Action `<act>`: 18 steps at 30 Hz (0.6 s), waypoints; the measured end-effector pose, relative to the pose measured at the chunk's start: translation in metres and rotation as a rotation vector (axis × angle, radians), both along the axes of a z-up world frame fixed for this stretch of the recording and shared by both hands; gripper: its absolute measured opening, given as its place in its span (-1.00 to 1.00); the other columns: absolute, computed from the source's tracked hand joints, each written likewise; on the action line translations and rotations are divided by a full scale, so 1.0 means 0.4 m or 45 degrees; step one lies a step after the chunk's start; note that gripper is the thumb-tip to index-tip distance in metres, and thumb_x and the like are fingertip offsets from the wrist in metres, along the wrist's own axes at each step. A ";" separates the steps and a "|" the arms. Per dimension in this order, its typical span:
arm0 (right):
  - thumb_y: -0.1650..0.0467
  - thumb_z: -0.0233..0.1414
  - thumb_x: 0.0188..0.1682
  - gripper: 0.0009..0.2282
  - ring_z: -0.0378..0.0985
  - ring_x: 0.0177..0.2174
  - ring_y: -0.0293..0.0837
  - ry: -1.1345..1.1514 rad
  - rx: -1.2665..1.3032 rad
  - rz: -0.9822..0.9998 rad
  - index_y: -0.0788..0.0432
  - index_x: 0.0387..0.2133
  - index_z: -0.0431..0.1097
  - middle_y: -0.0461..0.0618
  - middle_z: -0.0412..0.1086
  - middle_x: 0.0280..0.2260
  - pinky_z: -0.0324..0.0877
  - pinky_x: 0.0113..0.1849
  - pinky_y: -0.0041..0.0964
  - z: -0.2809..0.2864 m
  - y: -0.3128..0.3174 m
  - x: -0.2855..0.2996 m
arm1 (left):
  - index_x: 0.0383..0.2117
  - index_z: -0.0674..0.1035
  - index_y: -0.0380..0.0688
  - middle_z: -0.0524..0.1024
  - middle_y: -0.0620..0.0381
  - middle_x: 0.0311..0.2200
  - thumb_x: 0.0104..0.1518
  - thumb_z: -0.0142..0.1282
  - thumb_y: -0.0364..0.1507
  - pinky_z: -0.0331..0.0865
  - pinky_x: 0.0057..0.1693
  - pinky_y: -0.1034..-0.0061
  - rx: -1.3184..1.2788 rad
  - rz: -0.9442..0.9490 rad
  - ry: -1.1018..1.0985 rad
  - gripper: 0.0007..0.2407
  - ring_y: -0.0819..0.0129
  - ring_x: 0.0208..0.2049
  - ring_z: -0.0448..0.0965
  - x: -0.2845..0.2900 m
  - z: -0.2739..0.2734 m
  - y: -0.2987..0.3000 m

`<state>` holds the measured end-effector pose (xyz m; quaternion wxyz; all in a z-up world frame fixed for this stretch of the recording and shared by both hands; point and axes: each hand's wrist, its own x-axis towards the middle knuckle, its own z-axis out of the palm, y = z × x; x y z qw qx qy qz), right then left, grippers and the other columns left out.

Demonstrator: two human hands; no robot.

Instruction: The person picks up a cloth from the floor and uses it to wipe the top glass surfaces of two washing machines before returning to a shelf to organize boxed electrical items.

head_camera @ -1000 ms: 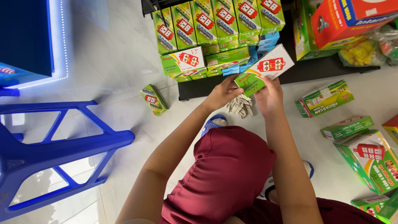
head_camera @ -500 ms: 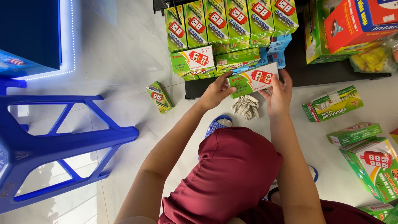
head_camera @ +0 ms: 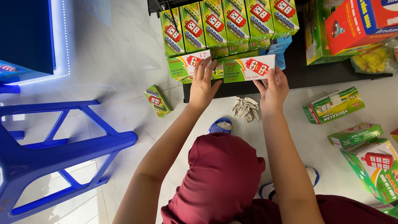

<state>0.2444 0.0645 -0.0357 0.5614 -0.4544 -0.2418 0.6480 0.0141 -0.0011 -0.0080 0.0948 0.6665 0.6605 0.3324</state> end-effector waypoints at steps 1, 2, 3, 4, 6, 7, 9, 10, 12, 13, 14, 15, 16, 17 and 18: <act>0.37 0.03 0.14 -0.63 0.57 0.04 0.05 0.020 0.012 0.006 0.28 0.16 0.21 0.13 0.39 0.06 0.52 0.00 0.04 0.000 0.009 -0.008 | 0.30 0.31 -0.10 0.21 -0.02 0.33 -0.01 0.40 -0.47 0.16 0.42 0.09 0.008 0.022 0.073 -0.33 -0.14 0.39 0.14 -0.008 -0.009 0.007; 0.37 0.03 0.14 -0.63 0.57 0.04 0.05 0.017 0.010 0.009 0.28 0.16 0.21 0.13 0.39 0.06 0.52 0.00 0.04 0.000 0.017 -0.016 | 0.30 0.31 -0.10 0.21 -0.02 0.33 -0.01 0.40 -0.47 0.16 0.42 0.09 0.005 0.025 0.071 -0.33 -0.14 0.39 0.14 -0.014 -0.020 0.014; 0.37 0.03 0.14 -0.64 0.57 0.04 0.05 0.052 0.016 -0.005 0.28 0.15 0.21 0.12 0.39 0.06 0.56 0.01 0.05 0.000 0.027 -0.027 | 0.31 0.29 -0.11 0.18 -0.01 0.35 -0.05 0.42 -0.43 0.09 0.43 0.03 0.009 0.042 0.140 -0.28 -0.14 0.41 0.08 -0.023 -0.030 0.021; 0.37 0.03 0.14 -0.64 0.57 0.04 0.06 0.087 0.023 -0.020 0.29 0.15 0.21 0.12 0.39 0.06 0.60 0.02 0.06 0.000 0.035 -0.038 | 0.33 0.27 -0.11 0.15 0.00 0.37 -0.09 0.44 -0.39 0.02 0.44 -0.04 0.012 0.058 0.210 -0.24 -0.15 0.43 0.03 -0.032 -0.039 0.028; 0.36 0.02 0.15 -0.64 0.57 0.05 0.05 0.059 0.004 -0.010 0.29 0.15 0.22 0.11 0.39 0.06 0.60 0.02 0.04 0.001 0.049 -0.054 | 0.34 0.25 -0.10 0.14 0.04 0.39 -0.07 0.43 -0.37 0.00 0.46 -0.05 0.017 0.071 0.242 -0.23 -0.09 0.45 0.01 -0.042 -0.056 0.041; 0.36 0.02 0.15 -0.64 0.57 0.05 0.04 0.025 -0.014 -0.011 0.28 0.15 0.23 0.09 0.40 0.07 0.60 0.02 0.02 0.000 0.052 -0.060 | 0.36 0.23 -0.09 0.12 0.08 0.41 -0.05 0.42 -0.35 -0.02 0.48 -0.07 0.024 0.073 0.268 -0.22 -0.04 0.47 -0.01 -0.041 -0.066 0.045; 0.36 0.02 0.15 -0.65 0.57 0.05 0.03 0.026 -0.010 -0.002 0.29 0.14 0.24 0.10 0.40 0.06 0.57 0.01 0.02 -0.007 0.061 -0.075 | 0.37 0.23 -0.07 0.13 0.09 0.41 -0.01 0.40 -0.33 -0.01 0.47 -0.06 0.039 0.097 0.306 -0.24 0.00 0.47 0.02 -0.040 -0.081 0.051; 0.36 0.02 0.14 -0.65 0.58 0.04 0.03 0.026 0.000 0.006 0.29 0.14 0.24 0.10 0.40 0.06 0.54 -0.01 0.02 -0.010 0.067 -0.080 | 0.38 0.24 -0.06 0.14 0.10 0.41 0.03 0.39 -0.32 0.00 0.46 -0.05 0.059 0.121 0.343 -0.26 0.03 0.46 0.05 -0.039 -0.088 0.055; 0.37 0.01 0.15 -0.65 0.58 0.04 0.03 0.018 -0.005 0.011 0.29 0.14 0.25 0.11 0.40 0.05 0.54 -0.01 0.01 -0.017 0.079 -0.093 | 0.39 0.24 -0.05 0.16 0.11 0.41 0.06 0.36 -0.33 0.02 0.46 -0.01 0.073 0.137 0.341 -0.29 0.04 0.46 0.07 -0.038 -0.098 0.060; 0.37 0.01 0.15 -0.66 0.58 0.05 0.02 0.012 -0.009 0.018 0.29 0.14 0.26 0.11 0.41 0.05 0.54 -0.01 0.01 -0.019 0.082 -0.099 | 0.39 0.25 -0.04 0.17 0.11 0.42 0.10 0.34 -0.34 0.04 0.46 0.03 0.087 0.154 0.341 -0.31 0.05 0.47 0.10 -0.038 -0.104 0.060; 0.37 0.01 0.15 -0.66 0.58 0.05 0.02 0.011 -0.011 0.020 0.29 0.14 0.26 0.11 0.41 0.05 0.54 -0.01 0.01 -0.020 0.086 -0.104 | 0.39 0.25 -0.04 0.17 0.11 0.42 0.10 0.34 -0.34 0.04 0.46 0.03 0.085 0.157 0.340 -0.31 0.05 0.47 0.10 -0.037 -0.109 0.059; 0.37 0.01 0.15 -0.66 0.58 0.04 0.01 -0.015 -0.024 0.026 0.29 0.13 0.26 0.11 0.41 0.05 0.54 -0.02 0.00 -0.020 0.090 -0.109 | 0.38 0.28 -0.02 0.19 0.13 0.42 0.11 0.32 -0.35 0.06 0.46 0.05 0.085 0.169 0.340 -0.35 0.07 0.46 0.12 -0.037 -0.113 0.060; 0.37 0.01 0.15 -0.67 0.58 0.04 0.00 -0.042 -0.038 0.032 0.28 0.13 0.26 0.10 0.41 0.05 0.54 -0.03 0.00 -0.018 0.094 -0.114 | 0.36 0.31 0.00 0.20 0.15 0.41 0.13 0.30 -0.36 0.07 0.46 0.06 0.085 0.181 0.340 -0.38 0.09 0.46 0.14 -0.037 -0.116 0.062; 0.37 0.01 0.15 -0.67 0.58 0.04 0.00 -0.042 -0.043 0.036 0.28 0.13 0.26 0.10 0.41 0.05 0.54 -0.03 0.00 -0.018 0.096 -0.118 | 0.36 0.31 0.00 0.20 0.15 0.41 0.13 0.30 -0.36 0.07 0.46 0.06 0.079 0.184 0.340 -0.38 0.09 0.46 0.14 -0.036 -0.119 0.062; 0.37 0.00 0.15 -0.67 0.58 0.05 0.01 -0.060 -0.035 0.030 0.28 0.13 0.26 0.10 0.41 0.05 0.54 -0.02 0.00 -0.017 0.097 -0.122 | 0.36 0.32 0.01 0.21 0.18 0.41 0.17 0.27 -0.36 0.08 0.46 0.08 0.090 0.194 0.359 -0.41 0.11 0.46 0.15 -0.035 -0.122 0.061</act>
